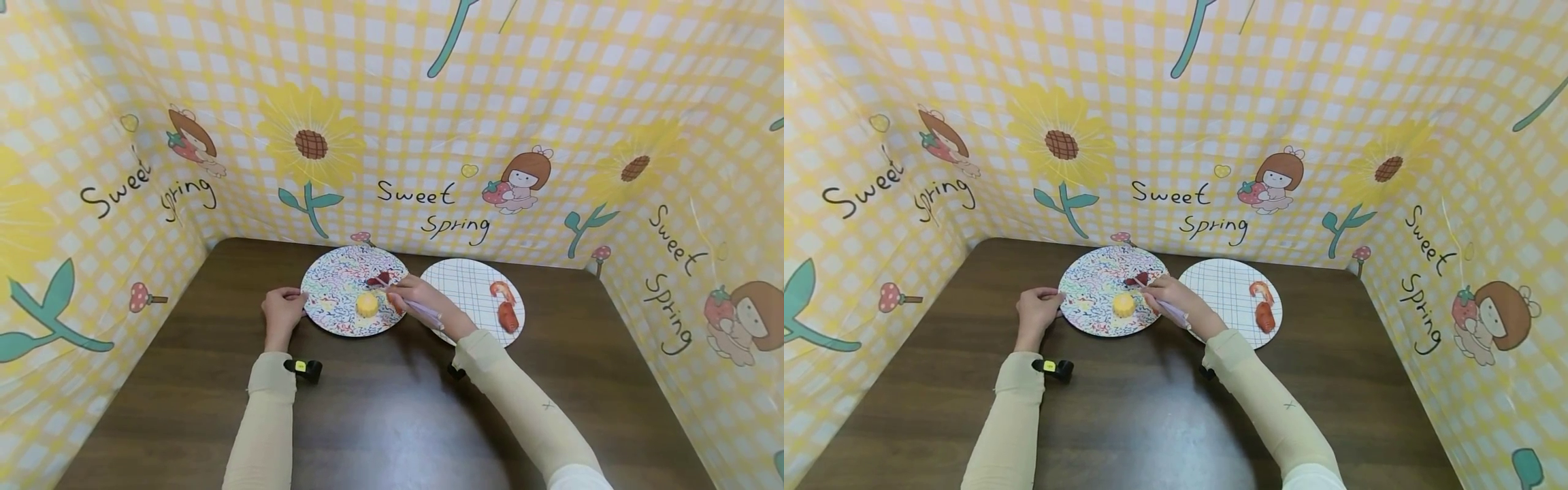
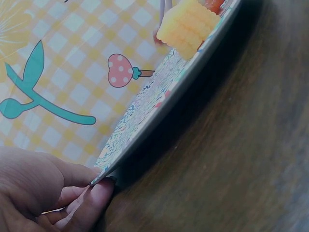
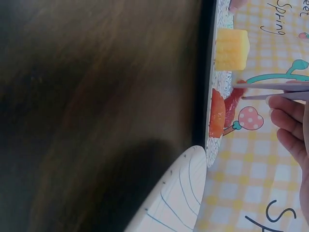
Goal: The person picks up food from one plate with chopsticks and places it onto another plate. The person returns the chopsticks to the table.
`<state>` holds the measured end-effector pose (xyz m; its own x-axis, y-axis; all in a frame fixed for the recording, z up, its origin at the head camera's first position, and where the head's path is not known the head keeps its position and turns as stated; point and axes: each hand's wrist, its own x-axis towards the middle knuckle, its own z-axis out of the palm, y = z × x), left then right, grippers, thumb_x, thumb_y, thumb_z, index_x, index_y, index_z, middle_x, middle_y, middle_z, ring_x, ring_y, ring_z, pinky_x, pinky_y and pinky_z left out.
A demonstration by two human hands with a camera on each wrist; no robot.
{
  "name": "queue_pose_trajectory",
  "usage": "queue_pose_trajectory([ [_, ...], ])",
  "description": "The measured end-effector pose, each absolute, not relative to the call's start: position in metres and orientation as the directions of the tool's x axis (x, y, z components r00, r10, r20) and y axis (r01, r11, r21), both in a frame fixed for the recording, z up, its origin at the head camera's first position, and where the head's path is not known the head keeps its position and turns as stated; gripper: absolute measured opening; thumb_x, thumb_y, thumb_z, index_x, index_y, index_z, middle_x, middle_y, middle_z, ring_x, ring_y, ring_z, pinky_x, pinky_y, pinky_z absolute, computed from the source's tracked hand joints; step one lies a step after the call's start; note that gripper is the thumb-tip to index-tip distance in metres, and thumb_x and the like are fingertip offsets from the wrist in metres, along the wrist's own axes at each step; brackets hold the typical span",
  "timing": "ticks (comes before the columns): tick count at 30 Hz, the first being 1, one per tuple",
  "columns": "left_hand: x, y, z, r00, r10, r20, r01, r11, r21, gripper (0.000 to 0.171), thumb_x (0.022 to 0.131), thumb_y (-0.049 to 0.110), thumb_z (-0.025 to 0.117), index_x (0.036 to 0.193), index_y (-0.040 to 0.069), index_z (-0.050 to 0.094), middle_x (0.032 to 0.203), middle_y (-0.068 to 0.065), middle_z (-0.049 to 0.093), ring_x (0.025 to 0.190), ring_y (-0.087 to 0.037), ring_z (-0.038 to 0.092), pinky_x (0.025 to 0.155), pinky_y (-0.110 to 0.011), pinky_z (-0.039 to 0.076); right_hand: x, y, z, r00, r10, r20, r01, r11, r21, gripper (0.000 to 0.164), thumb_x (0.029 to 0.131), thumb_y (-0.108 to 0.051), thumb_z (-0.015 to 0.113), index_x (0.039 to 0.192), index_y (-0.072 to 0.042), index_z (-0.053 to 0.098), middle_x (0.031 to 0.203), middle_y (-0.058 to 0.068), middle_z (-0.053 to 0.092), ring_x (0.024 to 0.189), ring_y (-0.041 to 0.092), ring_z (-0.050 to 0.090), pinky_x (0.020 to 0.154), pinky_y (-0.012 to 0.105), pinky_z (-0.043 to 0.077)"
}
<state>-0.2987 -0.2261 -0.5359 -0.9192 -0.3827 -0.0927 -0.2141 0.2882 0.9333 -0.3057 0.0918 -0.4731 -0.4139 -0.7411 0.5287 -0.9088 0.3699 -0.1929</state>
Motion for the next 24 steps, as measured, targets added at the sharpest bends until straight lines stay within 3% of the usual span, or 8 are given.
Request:
queue_pose_trajectory([
  [5,-0.298,-0.224,-0.536,-0.92,-0.381,-0.093,-0.217,0.299,0.929,0.03,0.097,0.015,0.068,0.118,-0.005,0.069,0.111,-0.025,0.07,0.078,-0.016,0.069,0.06,-0.018,0.058,-0.299,0.097,-0.468,-0.402,-0.737,0.543,-0.915,0.346,-0.208,0.014,0.097,0.001,0.062,0.093,-0.002,0.075,0.09,0.011,0.071,0.085,0.022,0.063,0.079,0.032,0.055],
  [8,-0.298,-0.223,-0.535,-0.921,-0.378,-0.094,-0.22,0.304,0.927,0.031,0.097,0.016,0.068,0.119,-0.006,0.069,0.112,-0.026,0.07,0.075,-0.013,0.068,0.06,-0.018,0.058,-0.291,0.104,-0.457,-0.419,-0.71,0.566,-0.908,0.346,-0.238,0.016,0.095,0.005,0.063,0.097,-0.001,0.077,0.089,0.011,0.072,0.082,0.022,0.063,0.075,0.033,0.054],
  [19,-0.297,-0.225,-0.533,-0.92,-0.38,-0.097,-0.222,0.302,0.927,0.032,0.098,0.016,0.068,0.121,-0.006,0.068,0.113,-0.026,0.069,0.076,-0.013,0.069,0.061,-0.018,0.058,-0.275,0.158,-0.439,-0.664,-0.532,0.525,-0.746,0.519,-0.417,0.018,0.098,0.0,0.064,0.11,0.006,0.075,0.098,0.018,0.074,0.09,0.03,0.069,0.078,0.042,0.059],
  [24,-0.297,-0.225,-0.535,-0.92,-0.382,-0.086,-0.212,0.301,0.93,0.033,0.097,0.016,0.068,0.121,-0.007,0.068,0.113,-0.027,0.069,0.074,-0.013,0.07,0.06,-0.018,0.058,-0.27,0.2,-0.446,-0.716,-0.457,0.528,-0.686,0.598,-0.414,0.016,0.099,-0.004,0.064,0.104,0.003,0.077,0.098,0.016,0.076,0.092,0.029,0.07,0.077,0.043,0.06],
])
